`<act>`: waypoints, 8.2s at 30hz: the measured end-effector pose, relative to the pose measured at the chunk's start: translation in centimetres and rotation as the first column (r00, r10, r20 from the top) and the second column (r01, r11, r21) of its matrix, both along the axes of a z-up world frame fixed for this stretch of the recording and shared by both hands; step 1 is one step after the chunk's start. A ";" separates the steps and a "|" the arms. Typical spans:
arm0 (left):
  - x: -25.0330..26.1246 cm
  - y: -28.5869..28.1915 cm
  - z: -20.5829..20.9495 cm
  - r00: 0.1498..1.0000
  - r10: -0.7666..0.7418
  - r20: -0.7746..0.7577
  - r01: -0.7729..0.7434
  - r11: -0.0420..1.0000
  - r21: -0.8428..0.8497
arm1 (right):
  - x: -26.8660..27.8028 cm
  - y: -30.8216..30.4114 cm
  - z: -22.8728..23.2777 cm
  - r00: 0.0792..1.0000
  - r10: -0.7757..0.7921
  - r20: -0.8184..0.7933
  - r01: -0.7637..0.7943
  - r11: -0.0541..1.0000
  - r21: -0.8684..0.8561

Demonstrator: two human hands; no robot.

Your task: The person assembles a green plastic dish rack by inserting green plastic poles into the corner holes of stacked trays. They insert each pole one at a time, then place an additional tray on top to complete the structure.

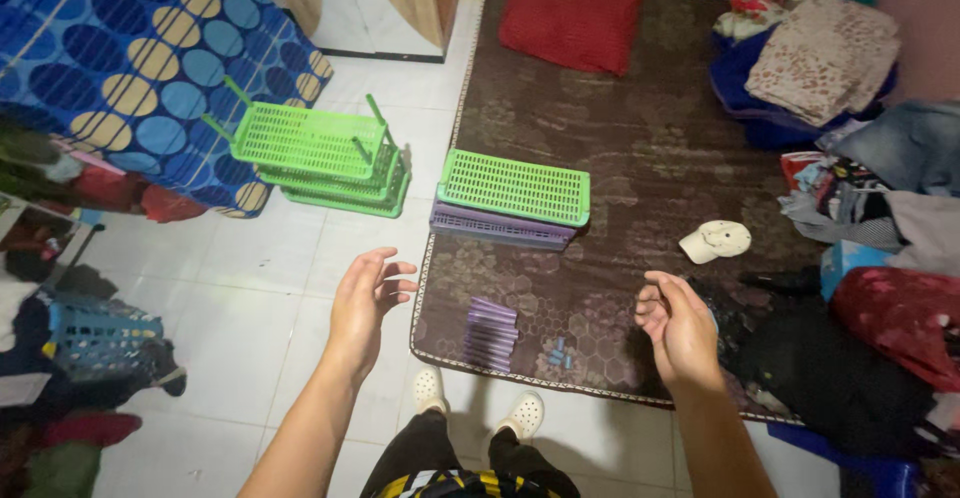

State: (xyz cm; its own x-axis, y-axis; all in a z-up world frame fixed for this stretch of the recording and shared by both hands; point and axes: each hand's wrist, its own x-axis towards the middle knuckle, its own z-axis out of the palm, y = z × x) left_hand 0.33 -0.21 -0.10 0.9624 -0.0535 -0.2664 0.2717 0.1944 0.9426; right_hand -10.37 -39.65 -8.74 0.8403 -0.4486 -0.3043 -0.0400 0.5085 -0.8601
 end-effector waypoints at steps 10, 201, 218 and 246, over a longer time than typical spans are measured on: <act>4.5 -2.4 -0.7 0.987 -0.163 -0.015 0.162 0.985 -0.053 | -2.4 -0.4 0.8 0.985 -0.174 -0.012 0.173 0.984 -0.032; -33.4 71.4 -6.7 0.181 0.922 0.342 -0.928 0.045 0.370 | 22.5 83.5 4.8 0.618 0.771 -0.153 -0.784 0.592 -0.187; -1.5 82.2 -6.1 0.541 0.775 0.326 -0.824 0.412 0.388 | 41.9 78.2 2.8 0.885 0.465 -0.035 -0.465 0.874 -0.139; 43.5 82.6 -4.6 0.995 -0.095 0.011 0.094 0.958 -0.270 | 32.9 77.2 6.6 0.905 -0.409 0.117 0.425 0.881 -0.206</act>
State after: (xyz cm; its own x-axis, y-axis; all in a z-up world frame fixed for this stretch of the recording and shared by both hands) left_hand 43.82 82.38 -4.72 0.9490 -0.2143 -0.2314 0.3029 0.4145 0.8582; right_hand 22.55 37.57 -2.12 0.5754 -0.8110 -0.1054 0.1962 0.2620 -0.9449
